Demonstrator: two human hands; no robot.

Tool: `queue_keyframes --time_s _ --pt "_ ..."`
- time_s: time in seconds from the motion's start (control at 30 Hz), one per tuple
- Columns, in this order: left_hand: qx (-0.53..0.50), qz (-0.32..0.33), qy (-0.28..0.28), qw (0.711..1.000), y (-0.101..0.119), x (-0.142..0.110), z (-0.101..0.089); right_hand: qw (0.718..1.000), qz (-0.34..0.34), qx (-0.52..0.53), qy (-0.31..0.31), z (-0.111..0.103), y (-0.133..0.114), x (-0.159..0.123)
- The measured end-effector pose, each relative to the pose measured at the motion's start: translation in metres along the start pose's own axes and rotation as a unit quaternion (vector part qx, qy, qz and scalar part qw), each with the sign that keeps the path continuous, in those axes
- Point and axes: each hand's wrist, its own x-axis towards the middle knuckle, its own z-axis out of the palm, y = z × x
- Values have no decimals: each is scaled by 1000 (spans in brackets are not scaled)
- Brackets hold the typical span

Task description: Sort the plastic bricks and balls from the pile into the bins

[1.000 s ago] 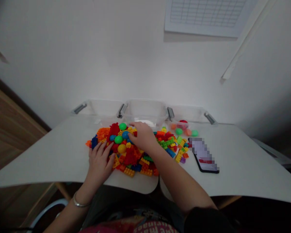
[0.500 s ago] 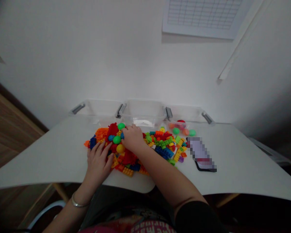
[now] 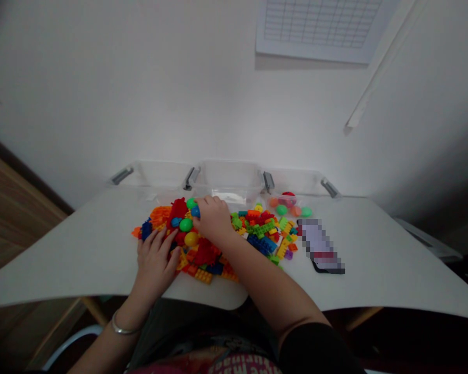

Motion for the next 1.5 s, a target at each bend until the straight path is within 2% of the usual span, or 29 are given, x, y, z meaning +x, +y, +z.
queue_keyframes --time_s 0.07,0.13,0.27,0.37,0.43,0.5,0.57,0.67,0.73,0.8,0.9,1.13,1.27,1.33,1.4,1.5 --pt "3 2 1 1000 0 0 0 996 -20 48 68 -7 5 -2" --pt "2 -1 0 1000 0 0 0 980 -48 94 168 -17 12 -6" --pt "-3 -6 -3 1000 1 0 -2 916 -75 111 378 -45 44 -14" --pt "-3 -11 -4 1000 2 1 -3 885 1 95 456 -69 87 -16" --pt "-4 -16 -6 1000 3 1 -3 876 63 82 470 -85 124 -15" --pt "-6 -18 -8 1000 3 0 -3 881 129 53 451 -100 164 -13" --pt "-8 -17 -8 1000 2 0 -3 894 205 15 398 -113 202 -13" --pt "-5 -18 -5 1000 3 0 -2 911 335 -43 236 -124 247 -16" --pt "-3 -17 -1 1000 3 0 -1 907 402 -71 107 -124 266 -20" --pt "-1 -15 3 1000 3 0 -1 899 430 -90 5 -120 278 -22" --pt "-1 -10 4 1000 3 0 -1 890 438 -112 -60 -113 285 -22" --pt "-1 -10 2 1000 2 0 -1 880 432 -154 -119 -109 292 -16" --pt "-4 -12 1 1000 2 1 -1 877 445 -149 -100 -108 294 -18" --pt "-8 -12 -1 1000 2 1 -2 880 450 -134 -68 -108 291 -22" --pt "-10 -11 -2 1000 2 1 -2 887 447 -114 -11 -108 285 -26" --pt "-10 -12 -6 1000 2 0 -3 899 407 -78 138 -109 269 -33"
